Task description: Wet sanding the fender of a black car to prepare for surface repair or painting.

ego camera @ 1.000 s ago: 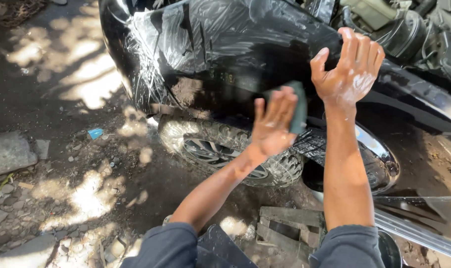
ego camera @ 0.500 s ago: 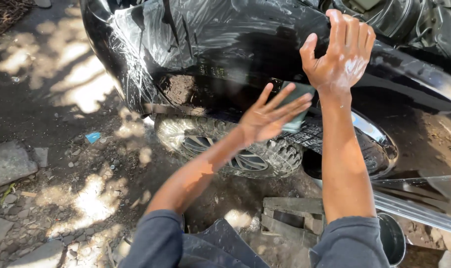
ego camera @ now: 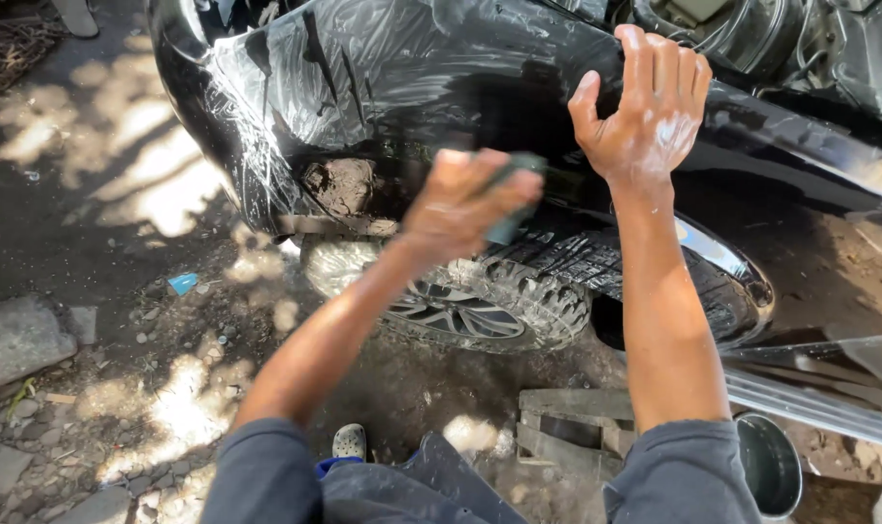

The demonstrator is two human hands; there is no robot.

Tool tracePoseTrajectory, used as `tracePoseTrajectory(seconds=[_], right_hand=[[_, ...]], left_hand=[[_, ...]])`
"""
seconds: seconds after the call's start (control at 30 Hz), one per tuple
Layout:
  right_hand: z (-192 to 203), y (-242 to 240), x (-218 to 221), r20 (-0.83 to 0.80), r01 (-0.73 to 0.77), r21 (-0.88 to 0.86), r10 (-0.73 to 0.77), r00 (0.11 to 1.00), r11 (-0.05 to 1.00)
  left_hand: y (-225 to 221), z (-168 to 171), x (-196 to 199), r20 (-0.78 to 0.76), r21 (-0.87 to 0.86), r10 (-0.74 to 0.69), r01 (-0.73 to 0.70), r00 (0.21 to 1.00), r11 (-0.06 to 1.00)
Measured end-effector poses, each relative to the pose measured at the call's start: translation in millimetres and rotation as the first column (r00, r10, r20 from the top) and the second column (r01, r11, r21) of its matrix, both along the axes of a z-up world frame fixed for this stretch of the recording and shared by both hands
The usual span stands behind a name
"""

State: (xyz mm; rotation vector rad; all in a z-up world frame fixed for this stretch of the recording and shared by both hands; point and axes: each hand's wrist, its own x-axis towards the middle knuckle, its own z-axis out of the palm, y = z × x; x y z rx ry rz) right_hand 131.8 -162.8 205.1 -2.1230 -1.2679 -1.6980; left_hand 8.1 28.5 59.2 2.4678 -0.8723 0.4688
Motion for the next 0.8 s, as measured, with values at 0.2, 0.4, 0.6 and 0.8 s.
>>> tracePoseTrajectory(seconds=[0.2,0.4,0.6,0.8], right_hand=[[0,8,2,0.009,0.028,0.02,-0.028,1.0,0.999],[-1,2,-4,-0.046,0.018,0.015,-0.017,0.999,1.0],[1,7,-4,-0.002,0.029,0.032,-0.029,1.0,0.999],[2,2,-8,-0.035,0.016,0.013,-0.015,0.999,1.0]], left_hand=[[27,-89,15,0.536,-0.351,0.693,-0.62,0.482,0.702],[-28,-53,13,0.502,-0.293,0.544,-0.459,0.672,0.838],[4,-51,1,0.374,-0.431,0.796,-0.67,0.477,0.604],[-80,-52,15,0.393,-0.182,0.532,-0.504,0.75,0.845]])
